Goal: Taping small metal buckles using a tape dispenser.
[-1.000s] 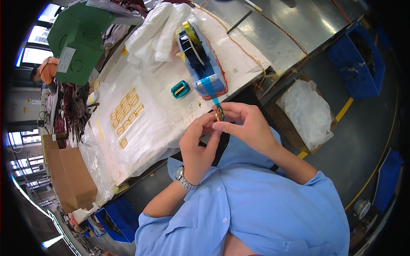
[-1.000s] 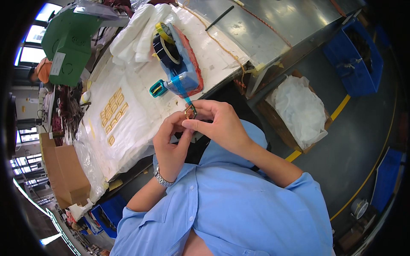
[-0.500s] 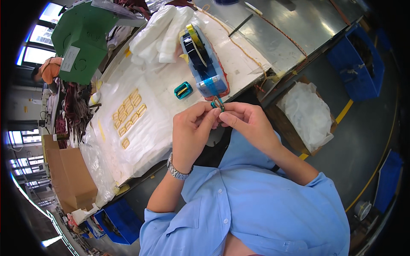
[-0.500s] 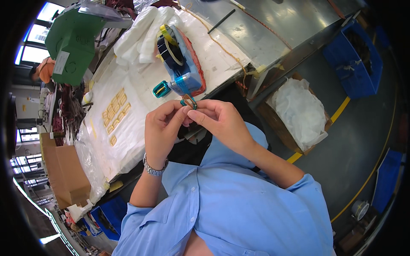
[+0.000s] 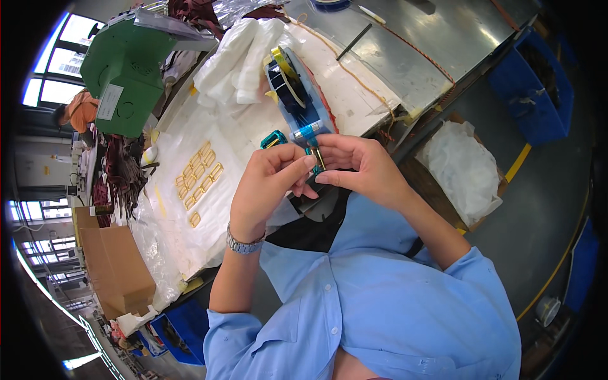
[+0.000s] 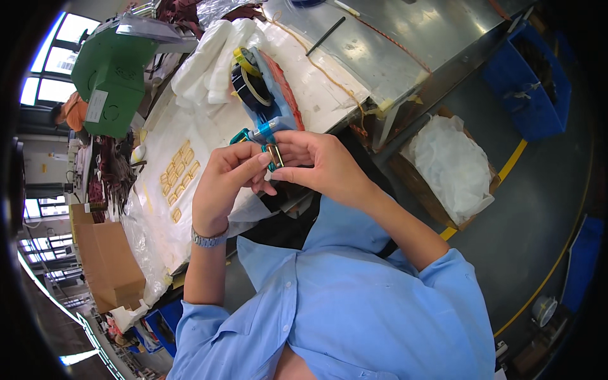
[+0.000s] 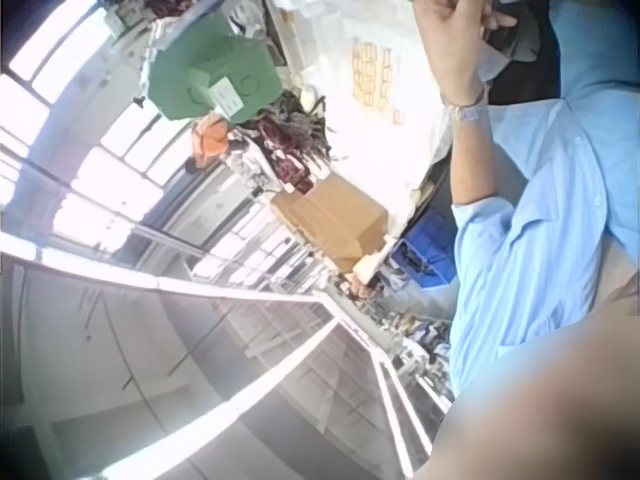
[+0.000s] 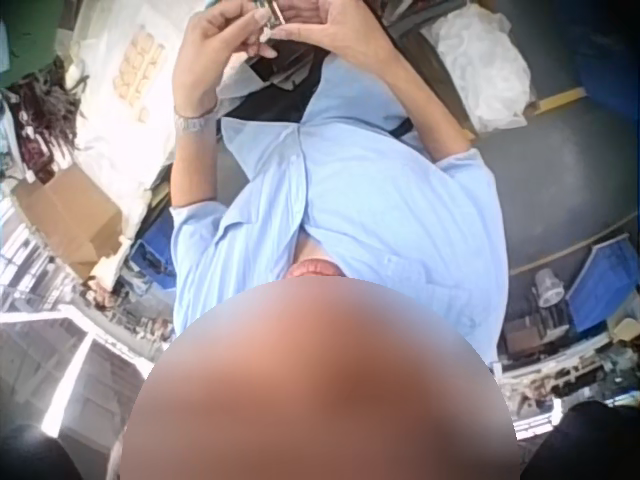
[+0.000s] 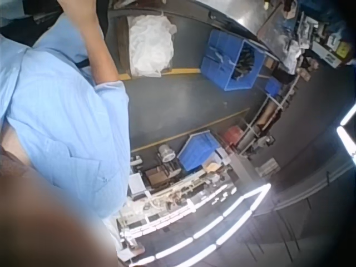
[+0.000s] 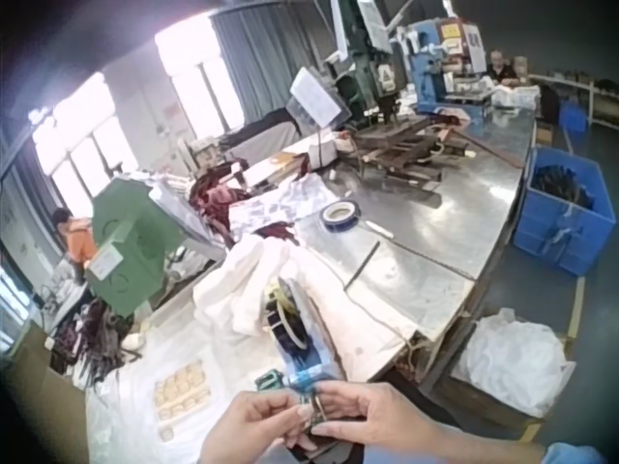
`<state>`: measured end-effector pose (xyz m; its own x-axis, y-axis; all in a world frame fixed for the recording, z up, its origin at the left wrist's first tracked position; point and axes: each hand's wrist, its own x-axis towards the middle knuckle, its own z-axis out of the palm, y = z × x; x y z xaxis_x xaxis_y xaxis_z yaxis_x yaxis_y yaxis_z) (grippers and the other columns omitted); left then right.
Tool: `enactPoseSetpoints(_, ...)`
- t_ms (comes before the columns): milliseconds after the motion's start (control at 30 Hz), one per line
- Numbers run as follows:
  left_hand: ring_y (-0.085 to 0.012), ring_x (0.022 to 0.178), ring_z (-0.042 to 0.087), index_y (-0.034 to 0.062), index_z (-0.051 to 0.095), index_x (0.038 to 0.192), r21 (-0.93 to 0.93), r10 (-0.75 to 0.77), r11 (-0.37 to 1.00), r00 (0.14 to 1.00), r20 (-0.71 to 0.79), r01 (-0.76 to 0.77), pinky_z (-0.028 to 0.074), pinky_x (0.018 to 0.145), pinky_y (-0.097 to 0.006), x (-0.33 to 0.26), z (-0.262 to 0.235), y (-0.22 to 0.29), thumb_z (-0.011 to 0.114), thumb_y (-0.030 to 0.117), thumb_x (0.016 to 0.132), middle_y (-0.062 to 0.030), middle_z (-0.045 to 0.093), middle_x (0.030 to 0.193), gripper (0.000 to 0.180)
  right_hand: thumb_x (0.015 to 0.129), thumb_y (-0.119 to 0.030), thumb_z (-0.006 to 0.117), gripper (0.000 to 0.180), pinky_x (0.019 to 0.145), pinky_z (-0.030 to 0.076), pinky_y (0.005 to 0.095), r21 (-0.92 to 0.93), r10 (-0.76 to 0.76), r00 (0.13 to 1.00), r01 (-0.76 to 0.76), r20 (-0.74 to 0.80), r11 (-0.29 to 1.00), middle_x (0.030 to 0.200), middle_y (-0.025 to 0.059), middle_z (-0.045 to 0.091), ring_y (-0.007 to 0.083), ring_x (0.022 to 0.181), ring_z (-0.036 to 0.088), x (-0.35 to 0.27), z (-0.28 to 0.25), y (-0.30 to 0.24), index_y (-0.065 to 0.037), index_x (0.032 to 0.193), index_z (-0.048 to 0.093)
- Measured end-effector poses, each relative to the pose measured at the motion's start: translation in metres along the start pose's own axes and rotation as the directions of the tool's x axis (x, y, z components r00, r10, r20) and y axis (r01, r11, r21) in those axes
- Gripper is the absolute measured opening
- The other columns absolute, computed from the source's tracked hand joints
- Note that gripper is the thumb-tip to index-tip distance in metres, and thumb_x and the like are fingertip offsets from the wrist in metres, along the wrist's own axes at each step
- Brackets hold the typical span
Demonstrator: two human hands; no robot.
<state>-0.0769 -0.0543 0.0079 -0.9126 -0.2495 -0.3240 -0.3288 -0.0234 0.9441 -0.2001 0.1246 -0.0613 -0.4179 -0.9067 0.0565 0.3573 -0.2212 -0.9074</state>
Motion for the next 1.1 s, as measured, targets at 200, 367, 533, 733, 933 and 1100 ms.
enactPoseSetpoints(200,-0.0066,0.061,0.060,-0.0020,0.071,0.094,0.165,0.060,0.986,0.979,-0.195,-0.028,0.053,0.060,-0.024,-0.009,0.021,0.000,0.072,0.016,0.107,-0.0003,0.065,0.072,0.022,0.098,0.003,0.078,0.057,0.105,0.060,0.0329,-0.024,-0.066,0.996,0.065,-0.056,0.998,0.134,0.0150,0.075,0.0181,0.119,0.074,0.000,0.004,0.004,0.009,0.151,0.057)
enactPoseSetpoints(367,-0.0155,0.059,0.074,0.0011,0.071,0.093,0.605,0.384,0.792,0.841,-0.381,-0.087,0.053,0.056,-0.028,-0.026,0.055,0.006,0.072,0.013,0.104,-0.0090,0.071,0.065,0.017,0.100,-0.004,0.080,0.050,0.103,0.061,0.0333,-0.053,-0.156,0.973,0.149,-0.167,0.987,0.127,0.0166,0.079,0.0178,0.115,0.077,-0.006,0.022,0.007,0.012,0.143,0.062)
enactPoseSetpoints(533,-0.0106,0.062,0.074,-0.0045,0.073,0.094,0.649,0.339,0.760,0.880,-0.331,-0.049,0.058,0.058,-0.025,-0.020,0.048,0.003,0.069,0.010,0.106,-0.0082,0.076,0.071,0.020,0.102,-0.004,0.077,0.045,0.100,0.061,0.0313,0.015,-0.131,0.958,0.140,-0.255,0.990,0.123,0.0158,0.080,0.0158,0.115,0.075,-0.010,0.027,0.029,0.011,0.143,0.063)
enactPoseSetpoints(733,-0.0102,0.058,0.072,-0.0049,0.073,0.089,0.624,0.256,0.781,0.918,-0.303,-0.012,0.056,0.053,-0.025,-0.005,0.042,0.011,0.066,0.009,0.106,-0.0076,0.074,0.068,0.023,0.101,-0.004,0.077,0.041,0.096,0.062,0.0297,0.037,-0.104,0.950,0.120,-0.295,0.992,0.120,0.0152,0.081,0.0119,0.109,0.074,-0.006,0.029,0.027,0.011,0.138,0.066)
enactPoseSetpoints(933,-0.0141,0.053,0.072,-0.0018,0.068,0.077,0.599,0.186,0.800,0.936,-0.299,0.032,0.055,0.052,-0.029,0.006,0.040,0.024,0.065,0.013,0.105,-0.0080,0.072,0.062,0.031,0.101,-0.004,0.078,0.035,0.085,0.063,0.0272,-0.023,-0.121,0.942,0.120,-0.312,0.993,0.106,0.0123,0.083,0.0084,0.097,0.074,0.001,0.025,0.015,0.012,0.131,0.071)
enactPoseSetpoints(1100,-0.0147,0.050,0.071,-0.0020,0.068,0.075,0.614,0.188,0.789,0.936,-0.297,0.036,0.055,0.051,-0.030,0.007,0.043,0.025,0.064,0.013,0.104,-0.0084,0.072,0.062,0.033,0.099,-0.007,0.079,0.035,0.081,0.063,0.0265,-0.127,-0.150,0.935,0.115,-0.320,0.985,0.098,0.0112,0.083,0.0060,0.091,0.074,-0.002,0.023,0.016,0.013,0.127,0.072)
